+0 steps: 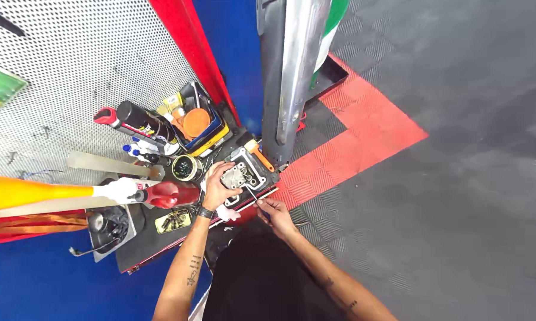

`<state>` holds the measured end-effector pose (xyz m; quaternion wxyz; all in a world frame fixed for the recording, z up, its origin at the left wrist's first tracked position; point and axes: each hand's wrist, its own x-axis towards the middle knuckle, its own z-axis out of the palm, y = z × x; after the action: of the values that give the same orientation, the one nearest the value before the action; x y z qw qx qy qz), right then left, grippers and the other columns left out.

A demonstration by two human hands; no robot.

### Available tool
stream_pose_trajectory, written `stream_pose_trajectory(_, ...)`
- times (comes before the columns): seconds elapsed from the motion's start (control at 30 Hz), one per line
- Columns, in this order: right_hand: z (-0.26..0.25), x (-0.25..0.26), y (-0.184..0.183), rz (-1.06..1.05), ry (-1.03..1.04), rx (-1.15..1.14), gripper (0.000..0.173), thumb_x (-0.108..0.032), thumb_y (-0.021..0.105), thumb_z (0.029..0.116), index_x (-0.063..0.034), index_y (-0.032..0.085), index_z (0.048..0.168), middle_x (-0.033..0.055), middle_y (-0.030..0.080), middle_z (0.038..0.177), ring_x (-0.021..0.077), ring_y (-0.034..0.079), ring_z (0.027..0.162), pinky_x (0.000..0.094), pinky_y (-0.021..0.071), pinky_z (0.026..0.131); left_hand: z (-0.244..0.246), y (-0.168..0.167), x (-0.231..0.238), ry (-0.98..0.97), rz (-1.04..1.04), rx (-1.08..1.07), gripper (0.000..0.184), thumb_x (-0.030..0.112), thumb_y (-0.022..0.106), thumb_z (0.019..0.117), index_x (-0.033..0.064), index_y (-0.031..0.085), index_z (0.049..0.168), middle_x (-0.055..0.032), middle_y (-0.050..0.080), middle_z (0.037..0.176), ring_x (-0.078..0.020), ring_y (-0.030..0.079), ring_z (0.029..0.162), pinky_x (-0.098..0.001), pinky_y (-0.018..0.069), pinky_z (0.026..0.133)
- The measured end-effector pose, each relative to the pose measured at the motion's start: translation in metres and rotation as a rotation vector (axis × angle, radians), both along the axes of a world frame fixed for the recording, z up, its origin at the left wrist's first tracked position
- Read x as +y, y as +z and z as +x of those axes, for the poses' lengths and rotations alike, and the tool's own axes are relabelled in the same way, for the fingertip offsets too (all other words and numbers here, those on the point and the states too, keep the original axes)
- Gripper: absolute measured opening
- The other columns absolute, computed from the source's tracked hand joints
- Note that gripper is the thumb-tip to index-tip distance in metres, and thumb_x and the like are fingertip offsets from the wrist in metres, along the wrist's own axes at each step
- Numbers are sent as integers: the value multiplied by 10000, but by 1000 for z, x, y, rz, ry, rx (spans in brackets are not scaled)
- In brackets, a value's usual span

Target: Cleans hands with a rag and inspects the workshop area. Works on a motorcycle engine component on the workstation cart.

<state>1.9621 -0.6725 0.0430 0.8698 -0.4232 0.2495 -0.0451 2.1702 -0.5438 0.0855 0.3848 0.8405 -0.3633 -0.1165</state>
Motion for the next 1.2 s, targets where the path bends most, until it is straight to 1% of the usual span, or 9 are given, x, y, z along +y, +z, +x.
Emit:
stream_pose_trajectory(0.1,1,1,-4,-128,-51,12,198,-171,639,1001,-25,723,896,22,658,665,73,516,484,225,421,441,1,0,-1,3,-3,13,846,385,966,535,142,677,1292,-24,628,1403,-245,463,1420,-511,319,1224)
stream_pose_trajectory(0.27,1,2,-3,-255,-64,32,180,-184,652,988,-37,739,932,7,675,685,77,553,507,241,465,469,4,8,-4,-29,77,40,864,343,966,521,114,638,1286,-60,613,1398,-246,479,1398,-534,333,1204)
stream_pose_trajectory(0.33,1,1,-2,-191,-30,46,223,-189,587,1018,-32,734,961,6,675,690,68,538,498,233,444,455,6,10,-8,-62,91,52,856,294,958,519,85,620,1277,-84,603,1403,-255,475,1403,-518,343,1204)
stream_pose_trajectory(0.47,1,-5,0,128,121,36,440,-260,364,1092,-16,728,1064,42,702,742,45,482,457,198,369,404,9,9,-10,-96,78,74,854,237,957,492,66,608,1252,-99,601,1399,-256,468,1409,-501,331,1217)
stream_pose_trajectory(0.7,0,-3,-4,75,40,-15,312,-207,500,1055,-20,745,1000,-10,609,623,36,455,456,193,357,414,8,10,-10,-79,72,101,854,214,941,474,60,612,1247,-115,592,1405,-266,448,1426,-504,321,1221)
stream_pose_trajectory(0.9,1,0,-5,-257,-43,-3,234,-192,608,1014,-65,763,892,-34,634,651,48,521,523,225,441,497,10,9,-11,-83,64,100,858,194,944,460,64,612,1240,-114,587,1406,-267,444,1427,-502,330,1219)
stream_pose_trajectory(1.07,-2,4,-3,-609,-78,95,244,-289,637,987,-100,791,989,-34,712,760,15,626,649,237,538,629,9,8,-10,-80,63,93,853,183,946,457,65,615,1234,-113,591,1403,-268,441,1432,-491,327,1225)
stream_pose_trajectory(1.13,-3,6,-4,-748,-94,115,289,-333,633,989,-99,797,1031,10,755,865,48,685,763,282,572,728,9,9,-11,-81,59,93,844,179,943,461,65,612,1229,-111,592,1403,-267,437,1436,-487,321,1229)
stream_pose_trajectory(1.2,-3,9,-6,-902,-121,107,331,-364,615,1001,-93,796,1057,49,767,917,113,714,815,343,586,762,9,8,-10,-84,49,91,836,185,941,463,60,613,1222,-110,598,1396,-267,444,1431,-493,326,1226)
